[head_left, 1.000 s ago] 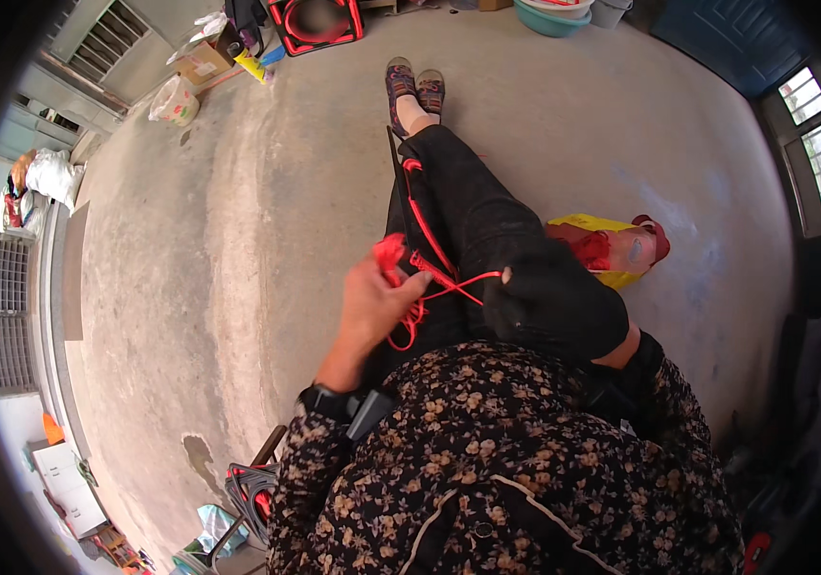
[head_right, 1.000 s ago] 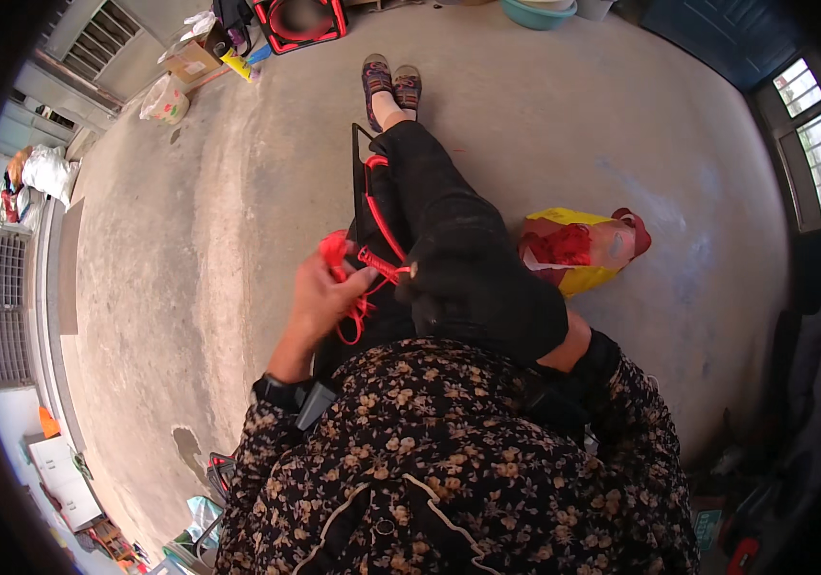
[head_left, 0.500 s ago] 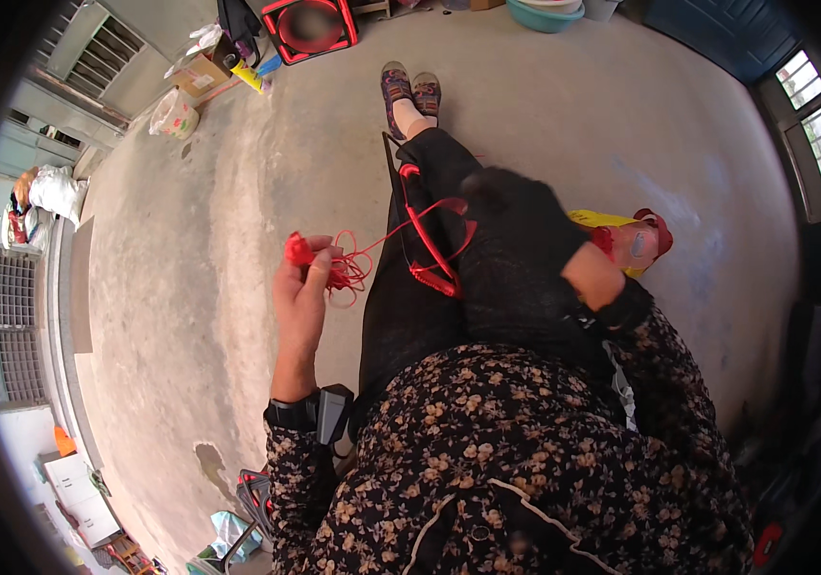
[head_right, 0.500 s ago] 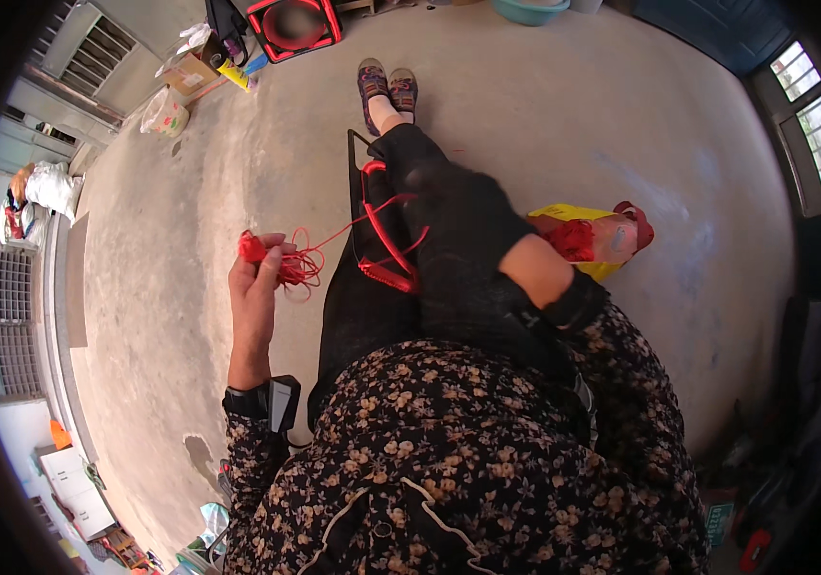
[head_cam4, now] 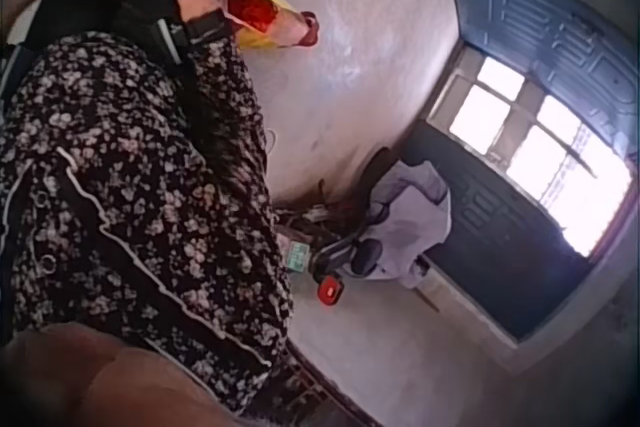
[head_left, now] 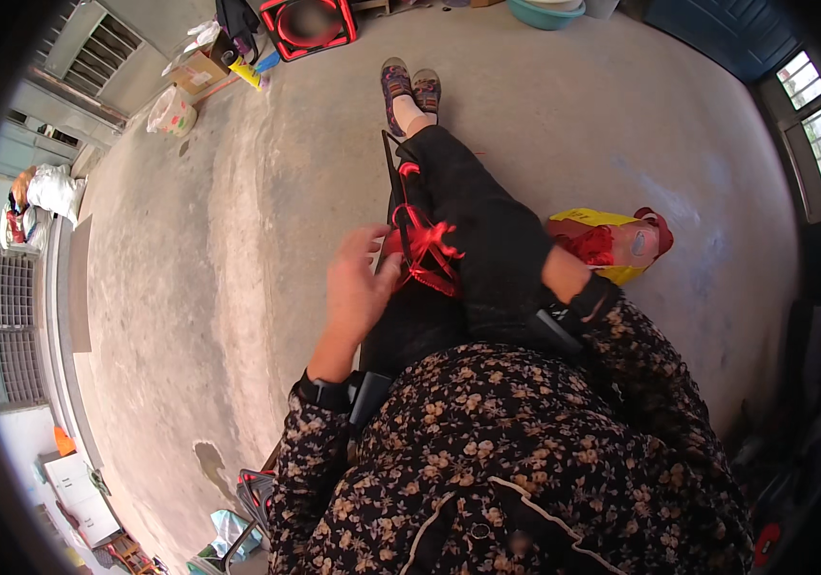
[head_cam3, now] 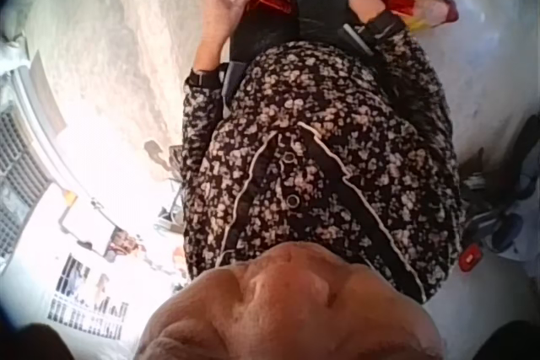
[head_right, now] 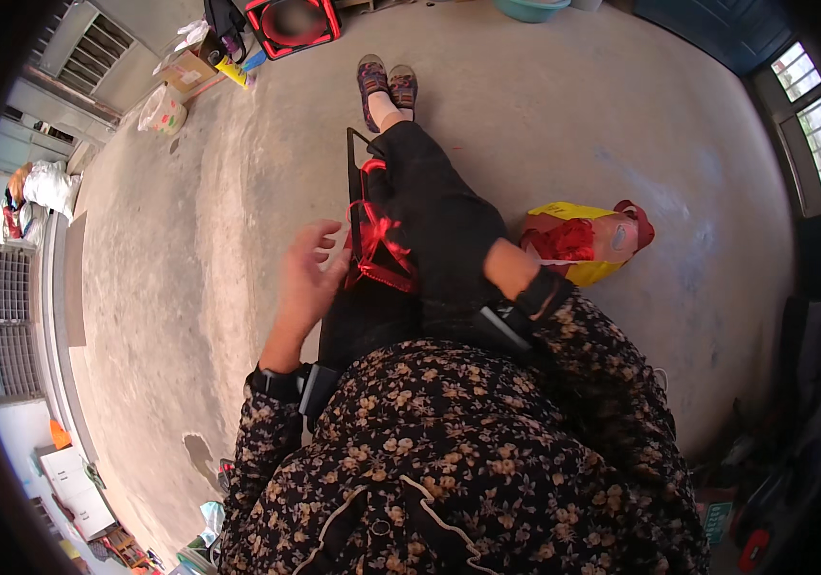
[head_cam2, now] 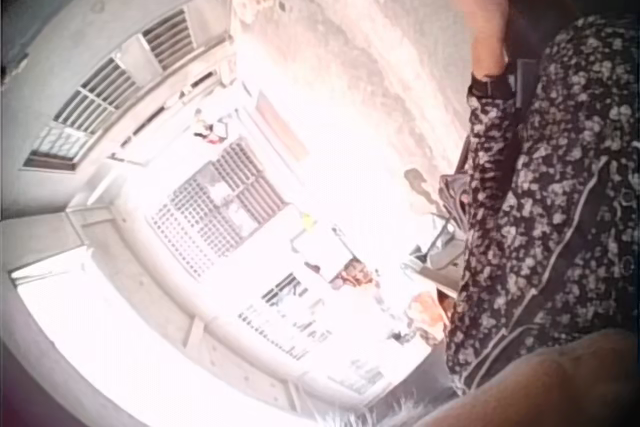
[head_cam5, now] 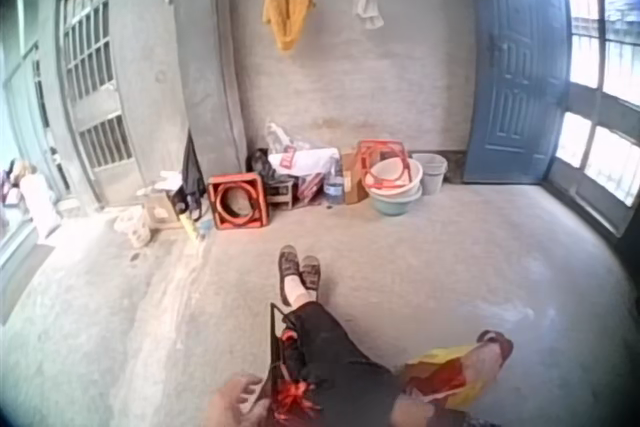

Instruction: Wrapping a black handle with red cord.

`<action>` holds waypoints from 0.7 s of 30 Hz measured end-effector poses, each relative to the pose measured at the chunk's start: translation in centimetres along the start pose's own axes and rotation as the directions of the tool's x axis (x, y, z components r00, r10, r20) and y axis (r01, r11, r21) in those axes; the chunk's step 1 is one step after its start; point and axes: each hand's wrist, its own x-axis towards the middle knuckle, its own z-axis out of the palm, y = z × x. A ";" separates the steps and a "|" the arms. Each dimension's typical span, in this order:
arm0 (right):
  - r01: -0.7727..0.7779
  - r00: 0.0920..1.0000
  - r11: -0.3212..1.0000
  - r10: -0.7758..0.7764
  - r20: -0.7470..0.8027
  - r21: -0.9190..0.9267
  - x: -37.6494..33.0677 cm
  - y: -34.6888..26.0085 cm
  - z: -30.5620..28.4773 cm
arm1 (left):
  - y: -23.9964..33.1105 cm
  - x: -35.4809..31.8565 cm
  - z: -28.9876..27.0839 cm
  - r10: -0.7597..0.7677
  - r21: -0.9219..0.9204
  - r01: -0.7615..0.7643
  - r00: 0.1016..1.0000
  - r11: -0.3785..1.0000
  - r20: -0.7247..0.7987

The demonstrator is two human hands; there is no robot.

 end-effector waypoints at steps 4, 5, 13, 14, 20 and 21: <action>0.158 0.984 0.724 -0.168 -0.051 0.672 -2.7 -0.9 -1.4 | 2.4 -0.5 -3.0 -0.213 -0.722 0.531 0.845 0.443 0.490; 0.185 0.977 0.583 -0.196 -0.084 0.791 -3.4 -0.9 -1.7 | 3.6 -0.4 -2.8 -0.208 -0.723 0.531 0.844 0.442 0.494; 0.038 0.999 0.220 -0.028 -0.032 0.975 -5.7 1.3 -3.3 | 3.1 -2.1 -4.2 -0.362 -0.825 0.244 0.808 -0.510 0.464; -0.005 0.997 0.231 0.070 -0.011 0.973 -5.6 1.7 -2.8 | 2.5 -2.8 -4.8 -0.318 -0.802 0.301 0.802 -0.516 0.506; -0.031 0.990 0.930 0.078 -0.115 0.366 0.8 6.8 6.4 | 0.9 -8.2 -4.4 -0.542 -0.834 0.551 0.706 0.016 0.456; -0.055 0.998 0.935 0.062 -0.009 0.351 1.2 6.7 7.3 | 0.7 -9.0 -4.5 -0.546 -0.837 0.547 0.705 0.015 0.452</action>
